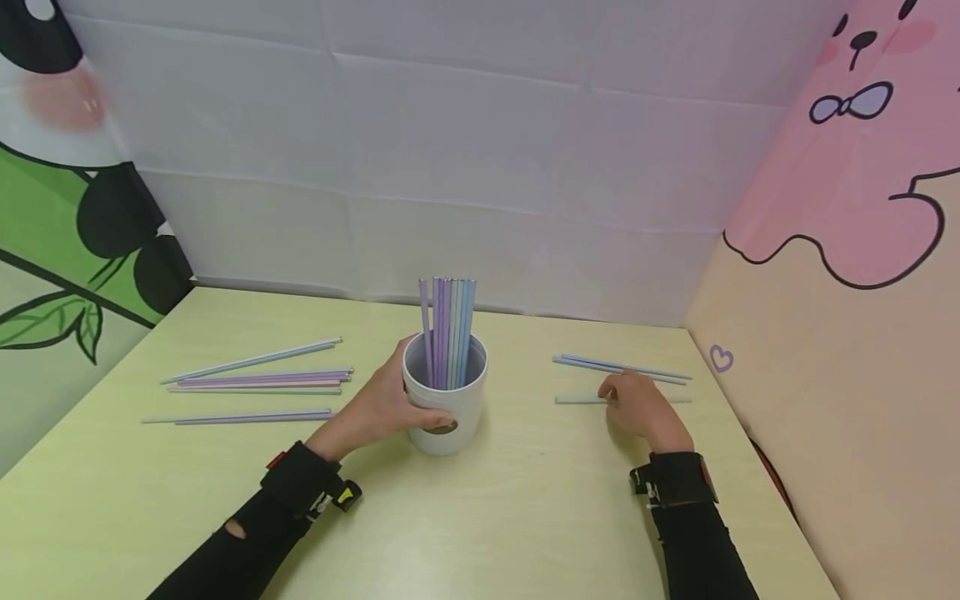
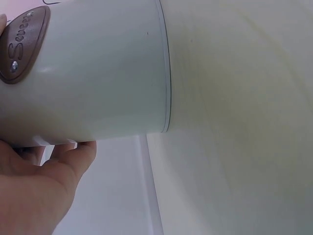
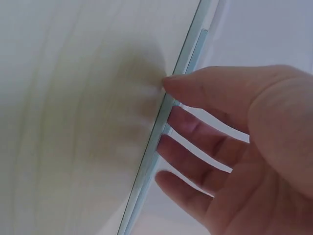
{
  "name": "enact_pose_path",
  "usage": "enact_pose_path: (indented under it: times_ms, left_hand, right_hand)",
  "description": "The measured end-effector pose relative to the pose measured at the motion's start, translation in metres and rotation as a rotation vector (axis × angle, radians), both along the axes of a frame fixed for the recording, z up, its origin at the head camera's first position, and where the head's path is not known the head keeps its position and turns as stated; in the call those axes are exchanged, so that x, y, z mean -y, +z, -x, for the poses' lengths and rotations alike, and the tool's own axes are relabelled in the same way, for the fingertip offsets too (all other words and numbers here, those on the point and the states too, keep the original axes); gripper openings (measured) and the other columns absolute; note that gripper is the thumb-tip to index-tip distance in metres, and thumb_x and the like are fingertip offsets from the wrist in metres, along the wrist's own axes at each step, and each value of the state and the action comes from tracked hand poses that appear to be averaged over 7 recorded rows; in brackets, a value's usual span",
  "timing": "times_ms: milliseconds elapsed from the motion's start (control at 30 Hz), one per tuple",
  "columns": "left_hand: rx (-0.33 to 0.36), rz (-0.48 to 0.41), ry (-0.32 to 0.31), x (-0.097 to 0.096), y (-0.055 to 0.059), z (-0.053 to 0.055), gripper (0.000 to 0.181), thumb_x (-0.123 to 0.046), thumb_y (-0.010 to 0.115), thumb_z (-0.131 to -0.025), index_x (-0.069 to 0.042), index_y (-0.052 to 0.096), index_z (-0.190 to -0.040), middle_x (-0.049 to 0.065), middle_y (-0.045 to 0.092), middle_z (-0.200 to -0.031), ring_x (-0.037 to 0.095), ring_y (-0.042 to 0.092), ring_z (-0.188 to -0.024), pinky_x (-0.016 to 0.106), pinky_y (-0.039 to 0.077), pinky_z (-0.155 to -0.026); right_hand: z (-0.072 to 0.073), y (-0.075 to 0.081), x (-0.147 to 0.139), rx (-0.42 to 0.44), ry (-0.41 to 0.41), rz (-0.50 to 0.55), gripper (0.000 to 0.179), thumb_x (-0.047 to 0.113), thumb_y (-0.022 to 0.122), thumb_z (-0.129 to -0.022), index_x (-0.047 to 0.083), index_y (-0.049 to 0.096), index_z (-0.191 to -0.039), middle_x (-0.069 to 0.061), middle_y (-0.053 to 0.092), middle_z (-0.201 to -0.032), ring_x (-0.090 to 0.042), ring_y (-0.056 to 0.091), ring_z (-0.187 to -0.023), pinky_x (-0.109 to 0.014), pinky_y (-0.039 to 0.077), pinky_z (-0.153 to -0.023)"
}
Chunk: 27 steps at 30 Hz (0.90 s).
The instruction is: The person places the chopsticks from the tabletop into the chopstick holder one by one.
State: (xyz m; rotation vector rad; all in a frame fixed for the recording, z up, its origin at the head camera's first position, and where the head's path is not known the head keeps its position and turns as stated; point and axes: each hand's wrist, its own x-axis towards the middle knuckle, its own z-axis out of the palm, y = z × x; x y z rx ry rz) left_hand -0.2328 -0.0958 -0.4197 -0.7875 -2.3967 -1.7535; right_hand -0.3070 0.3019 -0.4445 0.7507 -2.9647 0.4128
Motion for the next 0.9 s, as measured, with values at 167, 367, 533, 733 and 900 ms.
enact_pose_path:
  times_ms: [167,367,533,733,900]
  left_hand:
    - [0.0,-0.012,-0.002,0.0,-0.001,0.001,0.107,-0.023,0.09,-0.065,-0.014,0.021,-0.146,0.006,0.047,-0.132,0.023,0.051,-0.113,0.044,0.042,-0.095]
    - [-0.014,-0.018,-0.01,-0.001,-0.001,0.002,0.107,-0.021,0.09,-0.065,-0.013,0.021,-0.146,0.007,0.047,-0.132,0.025,0.051,-0.114,0.046,0.042,-0.095]
    - [-0.015,-0.017,-0.014,-0.002,-0.001,0.003,0.107,-0.022,0.089,-0.065,-0.014,0.021,-0.147,0.006,0.047,-0.132,0.024,0.051,-0.114,0.045,0.042,-0.095]
    - [-0.021,-0.014,-0.012,-0.002,-0.007,0.006,0.107,-0.025,0.09,-0.064,-0.017,0.021,-0.146,0.004,0.047,-0.132,0.022,0.051,-0.113,0.044,0.043,-0.094]
    - [-0.029,-0.011,0.007,-0.001,-0.011,0.007,0.108,-0.026,0.09,-0.064,-0.019,0.021,-0.146,0.002,0.048,-0.131,0.02,0.052,-0.112,0.046,0.043,-0.094]
  right_hand:
    - [-0.001,0.003,0.003,0.06,0.006,0.017,0.012,-0.003,0.065,-0.084,0.008,0.065,-0.089,-0.003,0.059,-0.081,-0.019,0.051,-0.075,-0.039,0.047,-0.069]
    - [-0.003,0.004,0.003,0.081,0.035,0.012,0.012,-0.002,0.065,-0.085,0.009,0.064,-0.09,-0.001,0.057,-0.082,-0.018,0.048,-0.075,-0.037,0.045,-0.068]
    - [-0.006,0.013,0.009,0.042,0.067,0.052,0.011,-0.001,0.063,-0.088,0.008,0.062,-0.095,-0.001,0.058,-0.084,-0.017,0.05,-0.076,-0.037,0.046,-0.068]
    - [-0.014,0.042,0.031,-0.094,0.095,0.22,0.013,0.003,0.06,-0.093,0.007,0.058,-0.104,-0.002,0.058,-0.091,-0.017,0.056,-0.082,-0.038,0.05,-0.07]
    - [-0.021,0.085,0.067,-0.252,0.162,0.422,0.016,0.001,0.061,-0.092,0.005,0.056,-0.106,-0.004,0.058,-0.093,-0.015,0.058,-0.082,-0.027,0.053,-0.068]
